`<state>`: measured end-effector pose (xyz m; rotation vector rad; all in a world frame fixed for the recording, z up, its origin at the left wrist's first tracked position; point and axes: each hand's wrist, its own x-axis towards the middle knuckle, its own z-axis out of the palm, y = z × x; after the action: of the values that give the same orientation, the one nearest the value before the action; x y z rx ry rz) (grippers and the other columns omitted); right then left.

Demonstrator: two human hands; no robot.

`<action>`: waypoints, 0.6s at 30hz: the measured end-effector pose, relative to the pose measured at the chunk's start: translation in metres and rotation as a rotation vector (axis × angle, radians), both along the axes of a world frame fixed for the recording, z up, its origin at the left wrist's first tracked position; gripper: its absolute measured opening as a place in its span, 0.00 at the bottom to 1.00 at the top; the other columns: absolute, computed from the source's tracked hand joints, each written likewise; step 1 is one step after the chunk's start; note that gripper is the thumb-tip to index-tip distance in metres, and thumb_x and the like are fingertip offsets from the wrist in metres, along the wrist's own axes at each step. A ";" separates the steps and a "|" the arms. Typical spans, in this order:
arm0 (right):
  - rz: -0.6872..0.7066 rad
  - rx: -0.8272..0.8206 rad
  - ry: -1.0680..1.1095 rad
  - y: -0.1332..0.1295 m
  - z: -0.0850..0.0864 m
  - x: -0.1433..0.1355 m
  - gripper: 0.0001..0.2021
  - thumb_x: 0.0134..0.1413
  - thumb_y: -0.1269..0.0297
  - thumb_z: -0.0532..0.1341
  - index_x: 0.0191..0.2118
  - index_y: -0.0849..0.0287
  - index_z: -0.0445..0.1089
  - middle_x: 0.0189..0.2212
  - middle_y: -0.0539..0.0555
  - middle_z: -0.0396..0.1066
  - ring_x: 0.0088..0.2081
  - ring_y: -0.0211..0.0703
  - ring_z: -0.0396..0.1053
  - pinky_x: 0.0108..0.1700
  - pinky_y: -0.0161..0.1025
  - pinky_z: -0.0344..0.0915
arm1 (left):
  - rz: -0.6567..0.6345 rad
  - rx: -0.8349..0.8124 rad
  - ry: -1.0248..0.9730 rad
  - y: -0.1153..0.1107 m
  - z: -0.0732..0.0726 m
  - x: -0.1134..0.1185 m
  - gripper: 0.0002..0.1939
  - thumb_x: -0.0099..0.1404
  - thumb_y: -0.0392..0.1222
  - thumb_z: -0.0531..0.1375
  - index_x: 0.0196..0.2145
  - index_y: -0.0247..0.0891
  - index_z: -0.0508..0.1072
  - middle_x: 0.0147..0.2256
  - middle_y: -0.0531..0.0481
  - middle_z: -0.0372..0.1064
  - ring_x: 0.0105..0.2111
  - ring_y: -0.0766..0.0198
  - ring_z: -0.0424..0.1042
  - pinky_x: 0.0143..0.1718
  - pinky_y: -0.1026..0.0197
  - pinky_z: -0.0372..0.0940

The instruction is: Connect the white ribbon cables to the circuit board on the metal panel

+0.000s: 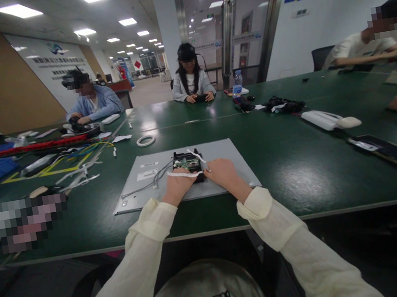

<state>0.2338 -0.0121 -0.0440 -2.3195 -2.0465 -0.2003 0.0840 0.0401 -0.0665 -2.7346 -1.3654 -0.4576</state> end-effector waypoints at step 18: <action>-0.028 0.009 0.022 0.000 -0.001 0.001 0.18 0.57 0.54 0.50 0.33 0.61 0.72 0.31 0.58 0.72 0.36 0.45 0.68 0.32 0.34 0.55 | 0.021 0.002 -0.035 0.003 0.002 -0.004 0.24 0.61 0.56 0.52 0.31 0.29 0.73 0.31 0.38 0.71 0.37 0.54 0.71 0.35 0.59 0.62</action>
<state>0.2352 -0.0121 -0.0448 -2.3355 -2.0003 -0.1839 0.0800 0.0432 -0.0650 -2.7200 -1.3992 -0.5071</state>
